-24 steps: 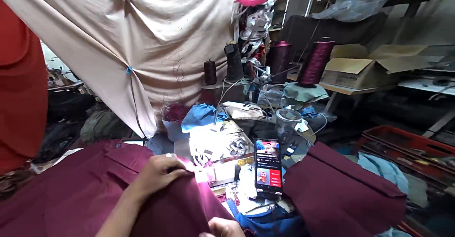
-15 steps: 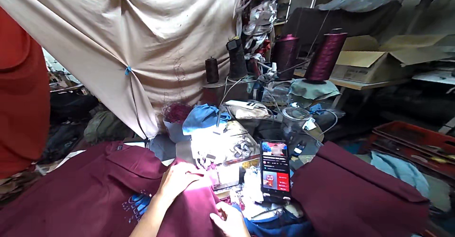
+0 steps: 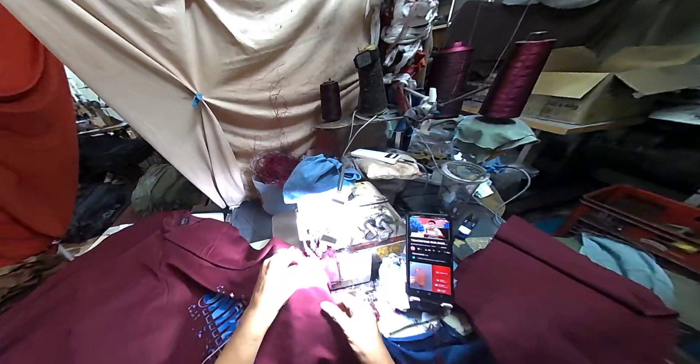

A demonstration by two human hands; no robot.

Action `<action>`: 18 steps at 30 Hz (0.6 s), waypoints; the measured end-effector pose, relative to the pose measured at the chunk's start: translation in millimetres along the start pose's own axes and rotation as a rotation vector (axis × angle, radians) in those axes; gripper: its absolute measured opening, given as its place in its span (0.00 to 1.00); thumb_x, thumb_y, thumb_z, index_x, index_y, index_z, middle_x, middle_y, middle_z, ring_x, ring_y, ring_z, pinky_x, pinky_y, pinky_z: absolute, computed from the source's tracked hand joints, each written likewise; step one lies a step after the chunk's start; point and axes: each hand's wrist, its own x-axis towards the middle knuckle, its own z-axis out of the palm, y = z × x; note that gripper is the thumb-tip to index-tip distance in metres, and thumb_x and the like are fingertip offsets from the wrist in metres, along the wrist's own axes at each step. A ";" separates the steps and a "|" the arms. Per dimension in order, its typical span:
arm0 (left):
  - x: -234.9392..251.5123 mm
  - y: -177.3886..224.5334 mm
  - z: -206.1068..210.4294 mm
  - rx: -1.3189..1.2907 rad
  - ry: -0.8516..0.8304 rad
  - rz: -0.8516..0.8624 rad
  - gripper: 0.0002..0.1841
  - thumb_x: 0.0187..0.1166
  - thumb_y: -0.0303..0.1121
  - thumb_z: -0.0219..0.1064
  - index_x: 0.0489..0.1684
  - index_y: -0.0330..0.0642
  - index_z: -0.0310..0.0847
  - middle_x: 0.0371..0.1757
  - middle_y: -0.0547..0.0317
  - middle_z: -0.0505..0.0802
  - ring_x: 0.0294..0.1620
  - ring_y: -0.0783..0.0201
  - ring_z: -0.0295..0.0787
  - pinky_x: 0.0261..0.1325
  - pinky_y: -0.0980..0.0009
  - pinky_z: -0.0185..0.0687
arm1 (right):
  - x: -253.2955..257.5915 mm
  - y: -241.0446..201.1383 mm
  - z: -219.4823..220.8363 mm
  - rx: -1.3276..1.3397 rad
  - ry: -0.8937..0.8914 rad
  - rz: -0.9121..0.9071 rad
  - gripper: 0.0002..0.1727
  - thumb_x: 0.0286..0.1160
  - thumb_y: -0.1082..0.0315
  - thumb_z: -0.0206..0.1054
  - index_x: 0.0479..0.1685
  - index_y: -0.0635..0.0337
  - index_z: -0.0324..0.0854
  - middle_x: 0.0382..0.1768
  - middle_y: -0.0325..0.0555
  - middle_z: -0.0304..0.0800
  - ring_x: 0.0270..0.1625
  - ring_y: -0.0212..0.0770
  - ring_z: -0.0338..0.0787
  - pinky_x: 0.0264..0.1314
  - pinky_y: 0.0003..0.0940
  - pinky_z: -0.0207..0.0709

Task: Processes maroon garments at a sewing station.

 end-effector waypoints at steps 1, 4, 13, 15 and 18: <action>-2.3 -0.6 1.2 -0.010 0.019 0.022 0.10 0.75 0.38 0.72 0.39 0.41 0.95 0.44 0.54 0.97 0.51 0.61 0.94 0.63 0.60 0.87 | -1.7 1.8 -3.2 -0.009 -0.052 0.016 0.14 0.71 0.57 0.75 0.33 0.60 0.92 0.30 0.39 0.91 0.37 0.29 0.88 0.48 0.33 0.81; -9.4 3.1 2.8 -0.042 0.064 0.086 0.08 0.73 0.35 0.72 0.37 0.40 0.94 0.42 0.55 0.97 0.48 0.64 0.95 0.59 0.63 0.89 | -12.9 0.5 -10.9 -0.012 -0.143 0.014 0.14 0.74 0.59 0.73 0.31 0.62 0.92 0.28 0.38 0.91 0.35 0.26 0.87 0.46 0.30 0.81; -0.1 1.3 7.1 -0.045 0.041 -0.010 0.11 0.70 0.37 0.74 0.38 0.38 0.94 0.46 0.53 0.97 0.52 0.61 0.95 0.63 0.60 0.87 | -11.5 -5.6 -10.7 0.051 -0.164 0.065 0.12 0.73 0.62 0.74 0.27 0.60 0.92 0.23 0.34 0.89 0.30 0.23 0.85 0.40 0.27 0.80; 6.6 4.8 3.1 -0.021 -0.016 -0.072 0.13 0.72 0.37 0.73 0.43 0.36 0.94 0.49 0.49 0.96 0.56 0.56 0.93 0.67 0.57 0.84 | -7.2 -7.3 -9.5 0.036 -0.149 0.081 0.13 0.74 0.61 0.74 0.27 0.61 0.91 0.24 0.36 0.89 0.31 0.26 0.86 0.42 0.31 0.81; 9.2 5.5 3.1 -0.012 -0.019 -0.085 0.14 0.70 0.37 0.73 0.43 0.35 0.94 0.50 0.47 0.96 0.57 0.54 0.93 0.68 0.56 0.83 | -4.8 -9.5 -7.5 0.018 -0.138 0.075 0.12 0.74 0.62 0.73 0.31 0.62 0.93 0.27 0.40 0.92 0.34 0.28 0.88 0.47 0.35 0.83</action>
